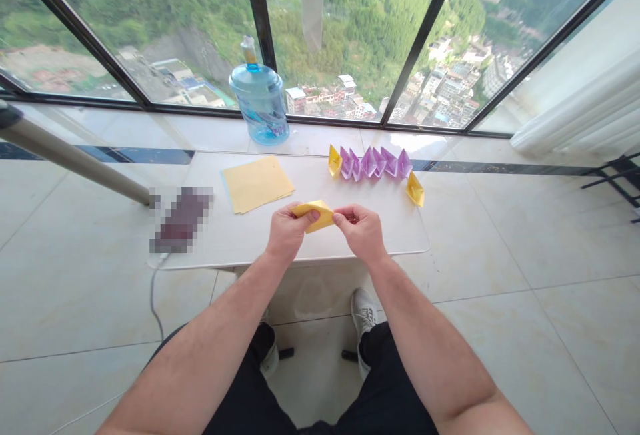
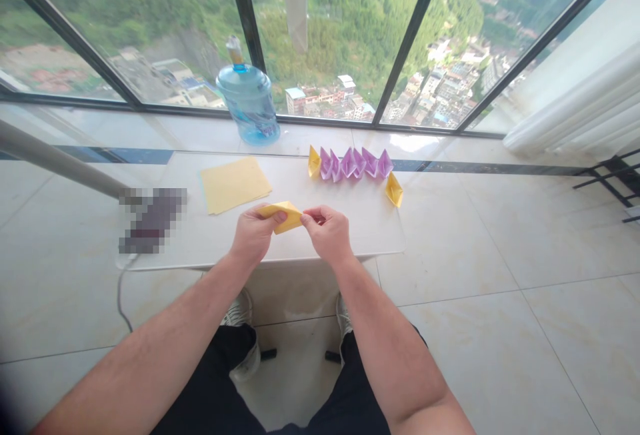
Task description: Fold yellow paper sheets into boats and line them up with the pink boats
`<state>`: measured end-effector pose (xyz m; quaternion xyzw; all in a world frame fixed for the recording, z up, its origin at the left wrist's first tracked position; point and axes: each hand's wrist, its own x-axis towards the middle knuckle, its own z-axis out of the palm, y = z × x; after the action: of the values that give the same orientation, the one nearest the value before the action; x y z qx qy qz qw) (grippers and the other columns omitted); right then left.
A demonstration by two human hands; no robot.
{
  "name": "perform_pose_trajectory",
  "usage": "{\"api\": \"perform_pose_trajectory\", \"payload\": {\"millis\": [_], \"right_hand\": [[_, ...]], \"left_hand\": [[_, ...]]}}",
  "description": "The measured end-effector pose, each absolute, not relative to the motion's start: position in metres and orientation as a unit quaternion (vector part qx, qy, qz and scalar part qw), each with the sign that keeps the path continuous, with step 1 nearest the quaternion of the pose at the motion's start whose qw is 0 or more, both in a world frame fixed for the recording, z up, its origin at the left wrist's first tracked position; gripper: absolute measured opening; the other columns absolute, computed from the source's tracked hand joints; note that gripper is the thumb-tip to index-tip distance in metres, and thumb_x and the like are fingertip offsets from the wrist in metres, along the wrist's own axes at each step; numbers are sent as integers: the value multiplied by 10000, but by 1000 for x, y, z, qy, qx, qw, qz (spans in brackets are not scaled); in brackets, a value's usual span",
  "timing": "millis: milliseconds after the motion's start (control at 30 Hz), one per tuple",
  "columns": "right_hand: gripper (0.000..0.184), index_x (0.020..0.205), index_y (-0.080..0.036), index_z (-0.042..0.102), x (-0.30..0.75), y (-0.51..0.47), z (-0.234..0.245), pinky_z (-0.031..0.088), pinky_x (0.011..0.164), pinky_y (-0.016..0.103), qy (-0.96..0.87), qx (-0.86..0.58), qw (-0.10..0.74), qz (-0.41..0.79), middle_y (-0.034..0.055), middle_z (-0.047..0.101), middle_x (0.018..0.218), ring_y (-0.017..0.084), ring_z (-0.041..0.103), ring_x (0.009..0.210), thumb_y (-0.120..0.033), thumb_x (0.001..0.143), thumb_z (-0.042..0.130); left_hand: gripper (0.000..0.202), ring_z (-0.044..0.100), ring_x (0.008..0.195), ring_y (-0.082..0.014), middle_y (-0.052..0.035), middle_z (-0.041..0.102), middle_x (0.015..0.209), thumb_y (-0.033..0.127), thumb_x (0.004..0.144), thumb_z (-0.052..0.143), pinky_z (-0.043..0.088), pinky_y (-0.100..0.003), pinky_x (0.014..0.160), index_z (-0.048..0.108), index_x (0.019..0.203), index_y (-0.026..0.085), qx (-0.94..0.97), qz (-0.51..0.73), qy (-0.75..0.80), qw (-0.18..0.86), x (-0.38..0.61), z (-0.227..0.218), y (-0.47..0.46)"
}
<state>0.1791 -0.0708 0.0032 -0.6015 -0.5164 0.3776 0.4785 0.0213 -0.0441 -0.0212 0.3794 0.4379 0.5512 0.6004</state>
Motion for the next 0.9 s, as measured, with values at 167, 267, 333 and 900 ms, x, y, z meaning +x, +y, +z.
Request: {"api": "perform_pose_trajectory", "payload": {"millis": [167,267,333,900], "right_hand": [[156,909,-219,719,179,-75,9,521,721,304,-623,-549,495,257,37,722,899,166,632,778,-302,778,710],[91,864,-223,703,178,-76,10,513,698,301,-644,-543,481,242,28,700,850,162,615,757,-283,795,697],[83,861,-222,696,178,-76,9,511,691,302,-646,-546,477,239,27,694,845,161,608,749,-280,800,695],[57,822,-212,678,178,-74,8,517,701,292,-629,-545,482,275,14,686,809,148,602,714,-260,791,685]], "left_hand": [[195,594,664,-152,-11,697,693,328,628,855,466,-277,641,762,709,176,483,521,476,518,20,-14,-46],[152,601,692,-158,-17,704,714,312,655,835,465,-275,658,775,719,188,519,512,474,494,20,-12,-48],[133,594,681,-156,-15,693,696,300,659,832,457,-271,650,777,712,192,532,507,477,482,20,-12,-49],[123,562,648,-142,4,641,655,304,675,820,436,-262,621,767,696,196,550,486,467,494,21,-11,-49]]}}
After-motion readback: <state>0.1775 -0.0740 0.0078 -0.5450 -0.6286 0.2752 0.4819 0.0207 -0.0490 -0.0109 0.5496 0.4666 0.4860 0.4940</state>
